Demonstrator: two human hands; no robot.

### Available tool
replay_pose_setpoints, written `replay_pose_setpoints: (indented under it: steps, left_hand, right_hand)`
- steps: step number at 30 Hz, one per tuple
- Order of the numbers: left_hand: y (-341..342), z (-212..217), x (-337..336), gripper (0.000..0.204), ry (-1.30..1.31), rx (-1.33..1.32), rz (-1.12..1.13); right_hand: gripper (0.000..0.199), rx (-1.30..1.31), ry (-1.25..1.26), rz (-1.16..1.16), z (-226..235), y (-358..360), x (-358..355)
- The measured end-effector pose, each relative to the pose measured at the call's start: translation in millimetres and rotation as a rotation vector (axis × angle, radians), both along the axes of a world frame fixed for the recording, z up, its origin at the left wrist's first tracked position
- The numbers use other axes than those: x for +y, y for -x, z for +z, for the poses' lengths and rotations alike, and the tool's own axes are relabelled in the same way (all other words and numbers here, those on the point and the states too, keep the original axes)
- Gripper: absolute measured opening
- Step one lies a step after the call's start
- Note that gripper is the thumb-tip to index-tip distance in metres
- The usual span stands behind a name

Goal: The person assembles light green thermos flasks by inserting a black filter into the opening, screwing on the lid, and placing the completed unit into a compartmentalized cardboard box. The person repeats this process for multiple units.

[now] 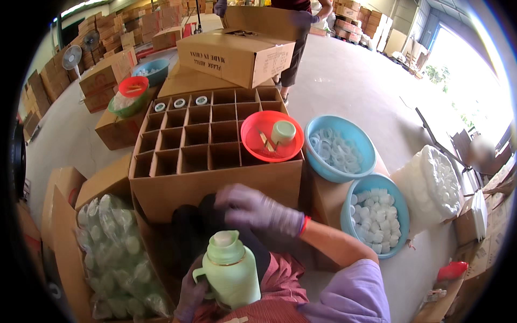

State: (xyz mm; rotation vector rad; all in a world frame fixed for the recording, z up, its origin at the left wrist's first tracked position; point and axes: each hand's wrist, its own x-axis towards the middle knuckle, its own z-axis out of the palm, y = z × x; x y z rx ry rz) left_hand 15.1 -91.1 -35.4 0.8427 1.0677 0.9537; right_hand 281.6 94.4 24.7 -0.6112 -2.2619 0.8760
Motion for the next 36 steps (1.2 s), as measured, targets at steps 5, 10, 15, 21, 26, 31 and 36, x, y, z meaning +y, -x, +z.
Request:
replay_pose_setpoints:
  steps: [5, 10, 15, 21, 26, 31, 36]
  left_hand:
    - [6, -31, -21, 0.055, -0.033, -0.095, 0.052]
    - [2, -12, -2, 0.057, -0.020, -0.069, -0.037]
    - [6, -16, 10, 0.058, 0.000, -0.069, -0.107]
    - [14, -24, 20, 0.060, 0.010, -0.080, -0.113]
    - [-2, -8, 4, 0.065, 0.028, -0.161, -0.064]
    - [2, 28, -35, 0.066, -0.534, 0.768, -0.185]
    - [-22, 47, -48, 0.059, -0.003, 0.181, 0.042]
  right_hand:
    - [0.057, -0.420, -0.308, -1.031, -18, -92, 158]
    - [0.072, -0.838, 0.008, -1.240, -52, -115, 218]
    - [0.068, -0.547, -0.450, -1.130, -21, -116, 207]
    - [0.066, -0.117, 0.048, 0.331, 40, 6, 13]
    - [0.068, -0.102, 0.086, 0.342, 8, 22, -43]
    - [0.067, -0.476, 0.164, -0.021, 12, 36, -62]
    - [0.092, -0.987, 0.236, -0.041, 61, 51, -52]
